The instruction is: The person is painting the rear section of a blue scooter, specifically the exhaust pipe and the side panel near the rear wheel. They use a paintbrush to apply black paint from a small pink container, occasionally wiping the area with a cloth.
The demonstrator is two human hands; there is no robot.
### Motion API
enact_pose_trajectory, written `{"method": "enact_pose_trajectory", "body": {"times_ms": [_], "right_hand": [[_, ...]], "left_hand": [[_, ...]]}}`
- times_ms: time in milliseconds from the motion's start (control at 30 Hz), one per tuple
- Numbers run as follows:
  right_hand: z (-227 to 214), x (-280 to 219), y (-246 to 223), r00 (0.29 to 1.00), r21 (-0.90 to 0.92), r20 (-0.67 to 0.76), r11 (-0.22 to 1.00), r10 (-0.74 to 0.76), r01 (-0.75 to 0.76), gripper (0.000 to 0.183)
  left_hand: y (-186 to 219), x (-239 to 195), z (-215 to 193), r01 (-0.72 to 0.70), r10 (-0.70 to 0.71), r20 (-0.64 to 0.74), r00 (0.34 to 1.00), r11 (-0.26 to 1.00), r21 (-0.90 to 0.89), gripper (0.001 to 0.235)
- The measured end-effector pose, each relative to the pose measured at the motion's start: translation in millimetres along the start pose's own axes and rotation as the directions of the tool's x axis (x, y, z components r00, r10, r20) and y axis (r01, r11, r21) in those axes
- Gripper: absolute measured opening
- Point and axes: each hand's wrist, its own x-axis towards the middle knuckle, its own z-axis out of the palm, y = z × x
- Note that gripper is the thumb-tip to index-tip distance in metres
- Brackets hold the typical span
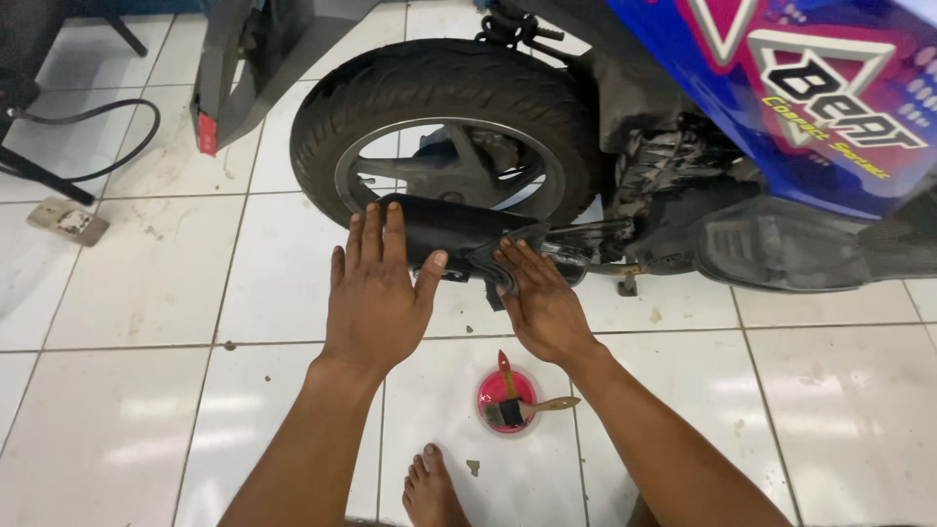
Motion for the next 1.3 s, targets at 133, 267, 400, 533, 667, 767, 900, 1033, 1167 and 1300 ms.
{"method": "enact_pose_trajectory", "body": {"times_ms": [133, 267, 400, 533, 667, 767, 900, 1033, 1167, 1300], "right_hand": [[7.2, -9.4, 15.4, 0.991, 0.07, -0.07, 0.992, 0.112, -0.107, 0.047], [14.3, -25.9, 44.9, 0.959, 0.036, -0.147, 0.97, 0.242, -0.24, 0.043], [11.5, -37.7, 61.9, 0.895, 0.074, -0.149, 0.907, 0.421, -0.415, 0.045], [30.9, -43.9, 72.6, 0.712, 0.366, -0.191, 0.722, 0.676, -0.587, 0.046], [34.1, -23.1, 14.2, 0.595, 0.506, -0.359, 0.686, 0.719, -0.523, 0.038], [38.5, 2.4, -20.9, 0.613, 0.553, -0.4, 0.713, 0.682, -0.432, 0.034], [39.4, 7.7, -32.7, 0.687, 0.535, -0.329, 0.727, 0.648, -0.43, 0.039], [43.6, -8.7, -13.5, 0.783, 0.388, -0.415, 0.868, 0.464, -0.309, 0.037], [41.6, -19.8, 5.7, 0.87, 0.253, -0.397, 0.946, 0.293, -0.203, 0.044], [43.3, -8.8, 0.1, 0.824, 0.351, -0.312, 0.863, 0.473, -0.363, 0.049]], "left_hand": [[2.1, -7.8, 2.1, -0.041, 0.038, -0.053, 0.998, 0.998, -0.049, 0.076], [0.9, -11.3, 2.3, -0.029, 0.027, -0.053, 0.998, 0.999, -0.026, 0.077], [-1.3, -10.2, 8.0, -0.013, 0.014, -0.033, 0.999, 0.999, 0.029, 0.079], [3.8, -9.0, 8.6, -0.067, 0.065, -0.087, 0.994, 0.998, -0.011, 0.076], [6.2, -6.8, 14.2, -0.08, 0.08, -0.088, 0.993, 0.997, 0.0, 0.078], [8.3, -1.3, 16.0, -0.084, 0.084, -0.087, 0.993, 0.996, 0.011, 0.078], [9.6, 0.7, 17.6, -0.081, 0.082, -0.065, 0.995, 0.997, 0.005, 0.077], [14.9, 4.4, 18.8, -0.105, 0.105, -0.083, 0.991, 0.994, 0.005, 0.075], [20.0, 4.2, 18.7, -0.104, 0.105, -0.089, 0.99, 0.994, 0.012, 0.075], [19.4, 1.0, 12.6, -0.101, 0.1, -0.097, 0.99, 0.995, -0.004, 0.075]]}}
